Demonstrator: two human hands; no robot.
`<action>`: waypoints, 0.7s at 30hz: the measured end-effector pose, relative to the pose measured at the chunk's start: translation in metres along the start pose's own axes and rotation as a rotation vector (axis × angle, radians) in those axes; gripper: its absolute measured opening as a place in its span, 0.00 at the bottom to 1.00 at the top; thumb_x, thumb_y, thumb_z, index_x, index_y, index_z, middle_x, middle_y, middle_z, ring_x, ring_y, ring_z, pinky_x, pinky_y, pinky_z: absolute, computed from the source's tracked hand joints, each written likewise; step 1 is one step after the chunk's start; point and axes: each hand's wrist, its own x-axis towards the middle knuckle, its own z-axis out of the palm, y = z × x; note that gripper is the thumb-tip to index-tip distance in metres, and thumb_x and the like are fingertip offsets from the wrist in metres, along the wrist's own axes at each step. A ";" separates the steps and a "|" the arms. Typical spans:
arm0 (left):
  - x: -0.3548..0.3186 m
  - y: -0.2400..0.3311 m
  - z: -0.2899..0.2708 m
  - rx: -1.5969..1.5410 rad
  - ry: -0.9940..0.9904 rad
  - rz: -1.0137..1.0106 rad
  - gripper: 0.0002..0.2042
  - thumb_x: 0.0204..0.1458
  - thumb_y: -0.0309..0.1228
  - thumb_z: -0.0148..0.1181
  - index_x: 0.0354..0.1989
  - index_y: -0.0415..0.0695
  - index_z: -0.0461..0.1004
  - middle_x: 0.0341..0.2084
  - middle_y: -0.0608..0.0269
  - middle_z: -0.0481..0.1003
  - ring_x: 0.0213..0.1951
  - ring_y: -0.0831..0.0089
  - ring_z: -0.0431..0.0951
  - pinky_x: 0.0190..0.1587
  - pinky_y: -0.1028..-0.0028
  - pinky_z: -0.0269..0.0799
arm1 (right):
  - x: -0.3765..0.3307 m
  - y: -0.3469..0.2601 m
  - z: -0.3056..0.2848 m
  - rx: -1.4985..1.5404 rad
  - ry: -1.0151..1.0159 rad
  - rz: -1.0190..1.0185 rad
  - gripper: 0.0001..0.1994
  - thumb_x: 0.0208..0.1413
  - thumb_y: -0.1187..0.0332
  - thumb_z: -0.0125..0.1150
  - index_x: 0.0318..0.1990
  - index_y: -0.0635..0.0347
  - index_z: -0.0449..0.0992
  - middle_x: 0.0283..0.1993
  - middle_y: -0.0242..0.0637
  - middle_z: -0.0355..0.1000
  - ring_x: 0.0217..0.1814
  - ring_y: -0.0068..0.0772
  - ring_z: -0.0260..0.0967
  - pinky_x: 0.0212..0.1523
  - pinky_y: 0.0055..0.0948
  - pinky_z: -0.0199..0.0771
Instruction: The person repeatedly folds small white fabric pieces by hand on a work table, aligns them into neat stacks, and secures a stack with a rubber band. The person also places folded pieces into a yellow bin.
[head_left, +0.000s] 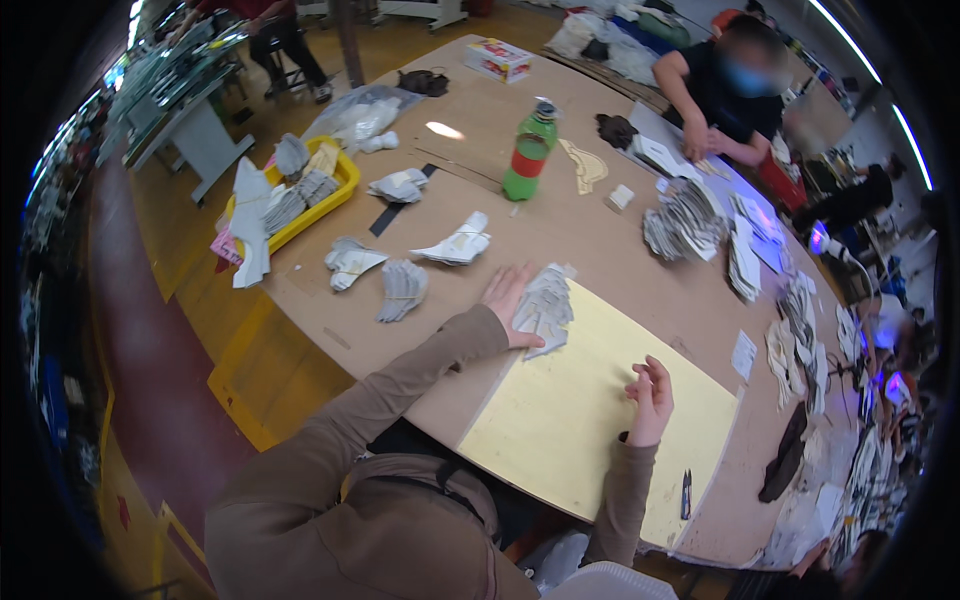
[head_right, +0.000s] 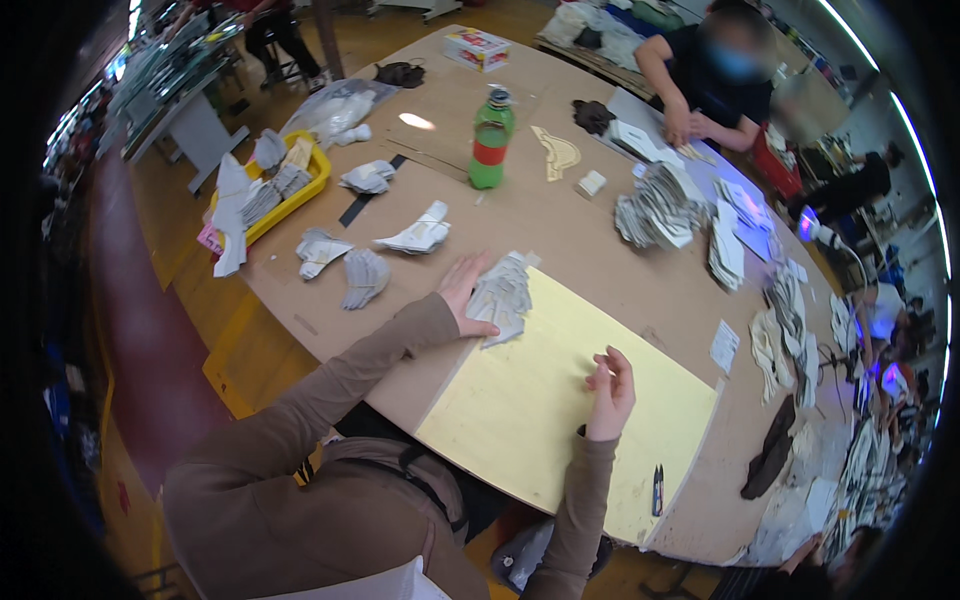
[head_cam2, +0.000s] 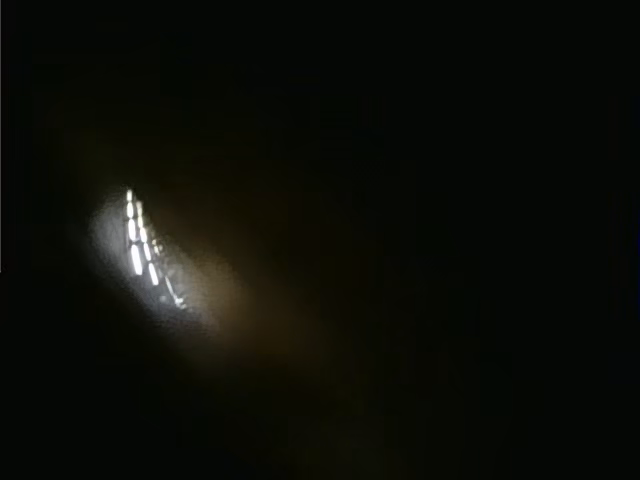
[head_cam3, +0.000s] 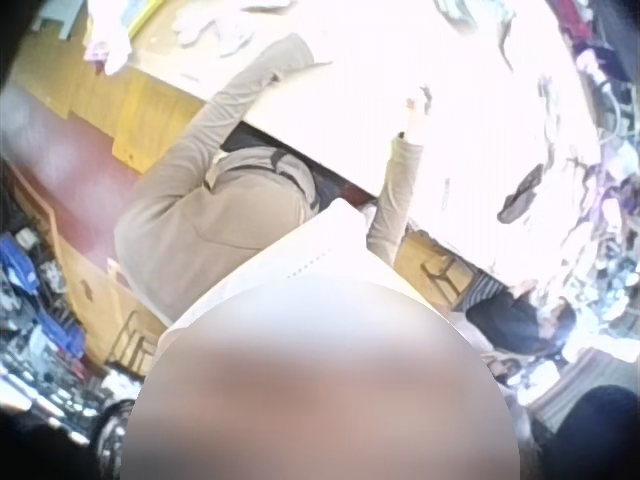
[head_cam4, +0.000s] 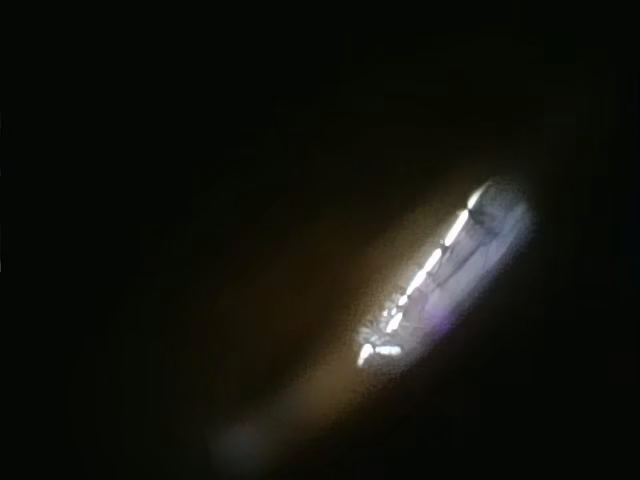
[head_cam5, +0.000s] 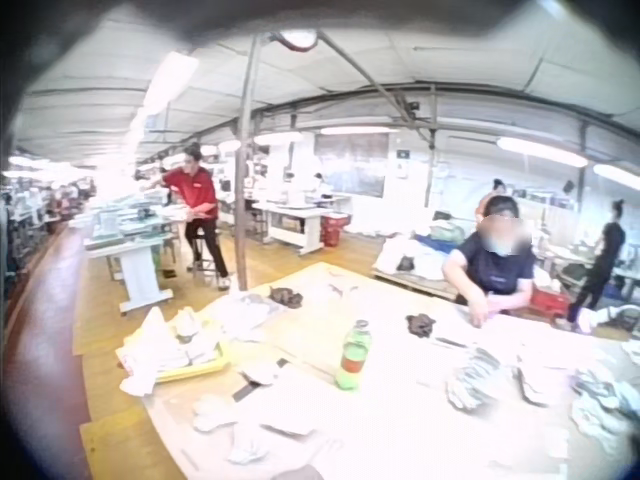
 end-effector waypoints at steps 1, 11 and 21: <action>0.007 -0.001 0.009 0.055 -0.048 -0.047 0.57 0.36 0.48 0.72 0.69 0.40 0.38 0.65 0.38 0.51 0.68 0.42 0.47 0.68 0.58 0.43 | 0.000 0.001 0.001 -0.040 0.009 -0.016 0.15 0.60 0.69 0.53 0.54 0.63 0.70 0.45 0.37 0.72 0.34 0.19 0.66 0.37 0.20 0.69; 0.023 -0.009 0.036 -0.450 -0.040 0.099 0.58 0.30 0.28 0.77 0.69 0.40 0.39 0.53 0.49 0.62 0.56 0.57 0.63 0.61 0.64 0.58 | -0.003 0.001 0.030 -0.073 -0.216 0.050 0.24 0.55 0.75 0.59 0.61 0.60 0.64 0.52 0.38 0.68 0.44 0.23 0.67 0.48 0.24 0.71; 0.005 -0.007 0.045 -0.195 -0.062 0.328 0.47 0.33 0.23 0.70 0.66 0.36 0.50 0.55 0.50 0.57 0.55 0.59 0.64 0.57 0.68 0.66 | 0.005 0.013 0.105 -0.049 -0.256 -0.175 0.40 0.51 0.69 0.65 0.67 0.60 0.46 0.64 0.48 0.51 0.65 0.41 0.55 0.65 0.35 0.58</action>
